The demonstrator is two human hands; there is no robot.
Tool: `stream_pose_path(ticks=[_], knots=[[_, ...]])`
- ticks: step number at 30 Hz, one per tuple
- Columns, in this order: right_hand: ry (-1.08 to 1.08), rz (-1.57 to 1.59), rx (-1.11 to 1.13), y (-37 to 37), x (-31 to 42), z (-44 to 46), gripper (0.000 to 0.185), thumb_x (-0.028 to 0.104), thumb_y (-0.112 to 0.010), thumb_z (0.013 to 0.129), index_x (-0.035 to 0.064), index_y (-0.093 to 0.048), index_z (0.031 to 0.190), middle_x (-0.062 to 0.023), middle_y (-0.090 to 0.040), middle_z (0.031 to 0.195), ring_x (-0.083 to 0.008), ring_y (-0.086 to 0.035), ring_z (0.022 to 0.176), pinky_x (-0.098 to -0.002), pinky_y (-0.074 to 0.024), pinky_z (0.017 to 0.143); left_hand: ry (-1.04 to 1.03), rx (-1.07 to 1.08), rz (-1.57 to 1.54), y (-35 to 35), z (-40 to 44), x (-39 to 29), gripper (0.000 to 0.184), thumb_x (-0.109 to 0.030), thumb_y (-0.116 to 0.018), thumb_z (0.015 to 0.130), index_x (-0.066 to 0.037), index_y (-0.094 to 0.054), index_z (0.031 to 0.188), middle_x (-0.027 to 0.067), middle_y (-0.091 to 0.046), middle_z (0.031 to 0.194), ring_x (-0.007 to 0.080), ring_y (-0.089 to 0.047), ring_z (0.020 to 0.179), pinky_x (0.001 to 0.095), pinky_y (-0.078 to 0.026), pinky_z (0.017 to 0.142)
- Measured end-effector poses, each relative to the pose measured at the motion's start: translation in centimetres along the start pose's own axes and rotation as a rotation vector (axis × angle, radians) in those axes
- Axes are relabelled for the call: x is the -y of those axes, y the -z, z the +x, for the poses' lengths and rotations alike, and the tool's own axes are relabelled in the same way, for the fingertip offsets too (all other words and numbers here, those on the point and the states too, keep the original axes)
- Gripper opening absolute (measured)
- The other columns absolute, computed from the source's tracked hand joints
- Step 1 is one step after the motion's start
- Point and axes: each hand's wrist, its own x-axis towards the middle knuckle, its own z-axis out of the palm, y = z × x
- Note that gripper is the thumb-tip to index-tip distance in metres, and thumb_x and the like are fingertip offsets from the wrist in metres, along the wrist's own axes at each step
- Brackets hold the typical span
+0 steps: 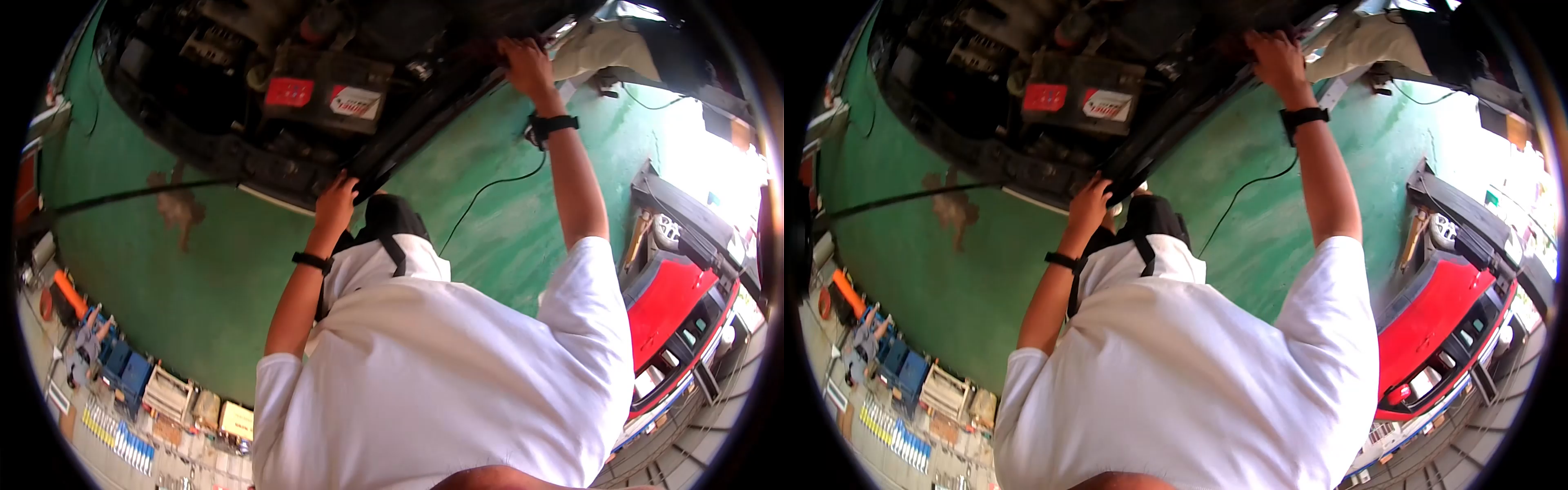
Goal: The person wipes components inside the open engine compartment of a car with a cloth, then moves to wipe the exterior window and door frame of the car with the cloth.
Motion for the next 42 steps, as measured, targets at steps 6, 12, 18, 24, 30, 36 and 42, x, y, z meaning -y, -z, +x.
stream_pose_path(ticks=[6,12,18,24,30,36,42], knots=[[0.085,-0.032,0.300,0.6,7.5,-0.3,0.047,0.023,-0.070,0.065,0.0115,-0.064,0.110,-0.0127,-0.071,0.094,-0.0323,-0.065,0.099,-0.0451,-0.0544,0.074,-0.016,0.006,0.007,0.3,0.3,-0.2,0.027,-0.012,-0.068,0.086,-0.011,-0.063,0.113,0.0121,-0.059,0.132,0.0348,-0.059,0.112,0.0434,-0.052,0.088],[0.150,-0.110,0.510,-0.7,15.4,-0.6,0.047,0.028,-0.069,0.066,0.0097,-0.067,0.109,-0.0099,-0.072,0.099,-0.0276,-0.065,0.101,-0.0432,-0.0546,0.076,-0.018,0.041,0.021,0.7,0.5,-0.1,0.029,-0.014,-0.070,0.085,-0.010,-0.064,0.113,0.0117,-0.060,0.130,0.0342,-0.058,0.114,0.0429,-0.052,0.090],[0.038,-0.034,0.490,1.0,11.2,0.5,0.045,0.032,-0.067,0.069,0.0100,-0.068,0.109,-0.0116,-0.072,0.101,-0.0307,-0.068,0.097,-0.0435,-0.0536,0.073,-0.040,0.030,0.019,0.6,0.5,0.6,0.029,-0.016,-0.070,0.085,-0.010,-0.065,0.113,0.0110,-0.061,0.128,0.0350,-0.058,0.114,0.0439,-0.051,0.090],[-0.085,-0.148,0.343,-2.9,14.9,-1.4,0.032,0.028,-0.058,0.081,0.0120,-0.064,0.108,-0.0080,-0.071,0.089,-0.0275,-0.067,0.095,-0.0439,-0.0487,0.078,-0.111,0.031,-0.016,-0.4,0.4,1.4,0.030,-0.013,-0.069,0.085,-0.010,-0.063,0.114,0.0152,-0.060,0.130,0.0365,-0.059,0.112,0.0440,-0.052,0.089],[-0.202,-0.270,0.189,-4.4,18.5,-3.2,0.042,0.033,-0.074,0.073,0.0110,-0.060,0.106,-0.0065,-0.070,0.091,-0.0250,-0.062,0.100,-0.0411,-0.0443,0.081,-0.224,0.046,0.076,0.2,0.8,2.1,0.027,-0.017,-0.070,0.084,-0.009,-0.064,0.110,0.0156,-0.062,0.125,0.0355,-0.061,0.106,0.0449,-0.053,0.085],[-0.385,-0.011,0.188,-4.6,17.3,-1.7,0.028,0.027,-0.071,0.078,0.0122,-0.063,0.100,-0.0079,-0.070,0.090,-0.0251,-0.064,0.097,-0.0415,-0.0463,0.078,-0.401,0.029,0.162,1.6,0.6,3.4,0.028,-0.023,-0.067,0.086,-0.008,-0.062,0.109,0.0172,-0.060,0.128,0.0335,-0.060,0.107,0.0439,-0.052,0.087],[-0.534,-0.175,-0.060,-5.0,20.9,-3.3,0.017,0.015,-0.064,0.081,0.0134,-0.062,0.098,-0.0050,-0.068,0.098,-0.0235,-0.061,0.100,-0.0414,-0.0436,0.080,-0.480,0.114,0.227,2.9,-0.7,3.8,0.037,-0.017,-0.065,0.084,-0.008,-0.060,0.119,0.0136,-0.058,0.129,0.0312,-0.055,0.116,0.0431,-0.050,0.093]])
